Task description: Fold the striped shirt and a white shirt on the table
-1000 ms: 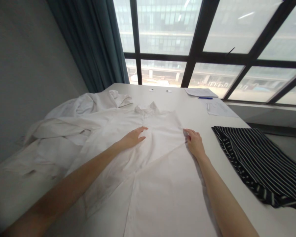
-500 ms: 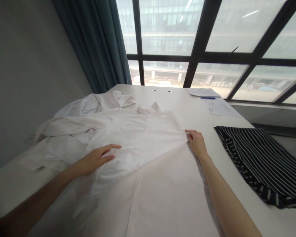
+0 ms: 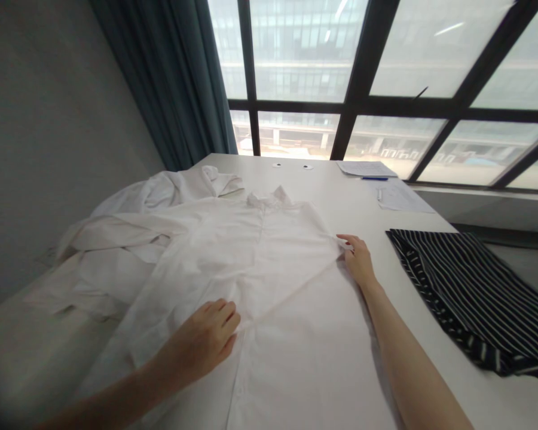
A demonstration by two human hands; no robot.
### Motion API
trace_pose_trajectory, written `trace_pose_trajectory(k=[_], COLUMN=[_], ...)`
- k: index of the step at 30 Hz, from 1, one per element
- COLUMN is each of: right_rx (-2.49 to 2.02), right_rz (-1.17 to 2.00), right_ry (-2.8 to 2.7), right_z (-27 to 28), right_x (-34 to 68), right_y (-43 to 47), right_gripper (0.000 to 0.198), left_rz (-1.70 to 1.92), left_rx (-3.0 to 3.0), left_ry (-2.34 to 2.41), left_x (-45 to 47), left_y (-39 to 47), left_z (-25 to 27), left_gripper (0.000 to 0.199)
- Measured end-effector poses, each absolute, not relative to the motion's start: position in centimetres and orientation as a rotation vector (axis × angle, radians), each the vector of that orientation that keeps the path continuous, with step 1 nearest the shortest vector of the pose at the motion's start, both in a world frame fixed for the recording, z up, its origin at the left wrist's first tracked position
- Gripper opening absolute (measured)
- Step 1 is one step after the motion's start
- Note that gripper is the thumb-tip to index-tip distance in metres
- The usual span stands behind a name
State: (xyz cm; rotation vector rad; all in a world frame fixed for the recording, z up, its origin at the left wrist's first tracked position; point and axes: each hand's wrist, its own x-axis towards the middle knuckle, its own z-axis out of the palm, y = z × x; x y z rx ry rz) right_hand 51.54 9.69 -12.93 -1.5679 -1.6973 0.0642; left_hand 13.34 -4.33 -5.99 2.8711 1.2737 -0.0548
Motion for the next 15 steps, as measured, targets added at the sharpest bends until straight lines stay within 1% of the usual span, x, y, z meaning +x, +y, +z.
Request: trace_pose_trajectory(k=[3,5,7,10,15], right_rx=[-1.524,-1.478,-1.465,-1.496,-1.562], right_rz=[0.119,0.158,0.193,0.211,0.188], right_ry=[-1.763,-1.821,-1.78,-1.627,-1.525], right_z=[-12.7,-12.6,-12.5,-12.5,-12.8], right_x=[51.6,51.4,51.3,51.3,51.5], right_y=[9.6,9.5,9.5,9.5,9.5], right_gripper=[0.057,0.058,0.055,0.044,0.035], left_rz=[-0.048,0.047,0.184,0.354,0.357], left_rx=[2.876,2.849,2.812,2.772,2.829], left_ry=[1.29,1.265,1.223,1.121,0.921], left_x=[13.1,12.8,12.7,12.6,12.8], left_y=[-3.7,-3.4,-3.2,-3.3,-3.6], left_z=[-5.8,-5.4,-5.0,-4.8,-6.1], left_gripper=[0.013,0.014,0.015,0.015,0.008])
